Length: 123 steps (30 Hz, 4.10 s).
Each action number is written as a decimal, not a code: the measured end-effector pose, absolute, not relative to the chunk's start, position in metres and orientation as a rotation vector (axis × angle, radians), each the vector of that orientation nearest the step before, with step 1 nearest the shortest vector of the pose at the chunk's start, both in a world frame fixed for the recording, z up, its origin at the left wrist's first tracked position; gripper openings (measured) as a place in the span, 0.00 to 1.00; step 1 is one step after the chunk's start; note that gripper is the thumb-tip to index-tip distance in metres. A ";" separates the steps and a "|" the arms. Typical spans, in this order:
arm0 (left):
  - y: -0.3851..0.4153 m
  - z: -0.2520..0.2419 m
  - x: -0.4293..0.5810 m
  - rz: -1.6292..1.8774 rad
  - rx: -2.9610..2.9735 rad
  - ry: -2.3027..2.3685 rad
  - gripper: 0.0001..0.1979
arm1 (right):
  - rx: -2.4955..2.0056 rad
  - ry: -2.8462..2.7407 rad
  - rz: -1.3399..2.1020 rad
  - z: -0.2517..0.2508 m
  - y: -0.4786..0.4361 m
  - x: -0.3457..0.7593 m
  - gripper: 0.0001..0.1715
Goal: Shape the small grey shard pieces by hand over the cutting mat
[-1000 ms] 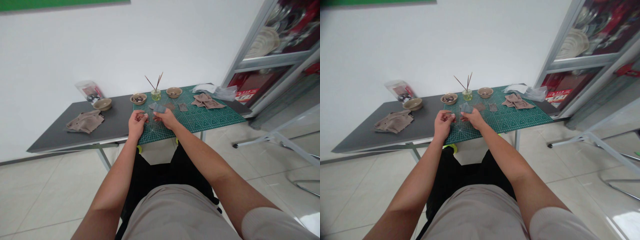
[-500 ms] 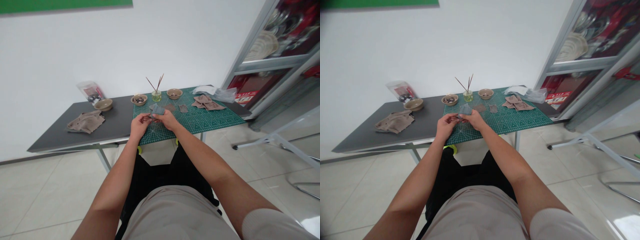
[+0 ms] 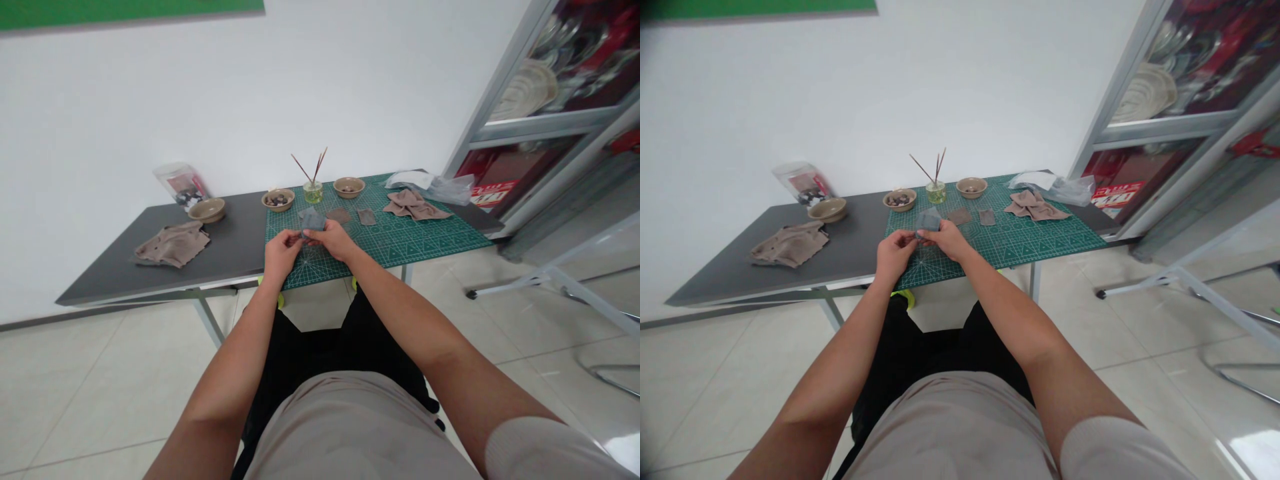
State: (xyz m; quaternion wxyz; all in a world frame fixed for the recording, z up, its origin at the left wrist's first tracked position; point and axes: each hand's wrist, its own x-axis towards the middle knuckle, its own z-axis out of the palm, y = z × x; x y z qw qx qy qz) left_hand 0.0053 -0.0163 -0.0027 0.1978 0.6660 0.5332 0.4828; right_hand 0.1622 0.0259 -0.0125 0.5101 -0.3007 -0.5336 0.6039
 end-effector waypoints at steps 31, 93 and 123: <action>-0.017 -0.001 0.005 1.284 1.981 1.594 0.04 | -0.902 -1.438 1.303 -0.011 0.024 0.159 0.26; -0.017 0.000 0.006 1.162 1.990 1.582 0.04 | -0.887 -1.465 1.364 -0.006 0.020 0.161 0.24; -0.017 -0.002 0.002 1.298 1.887 1.515 0.07 | -0.857 -1.416 1.475 -0.007 0.023 0.159 0.26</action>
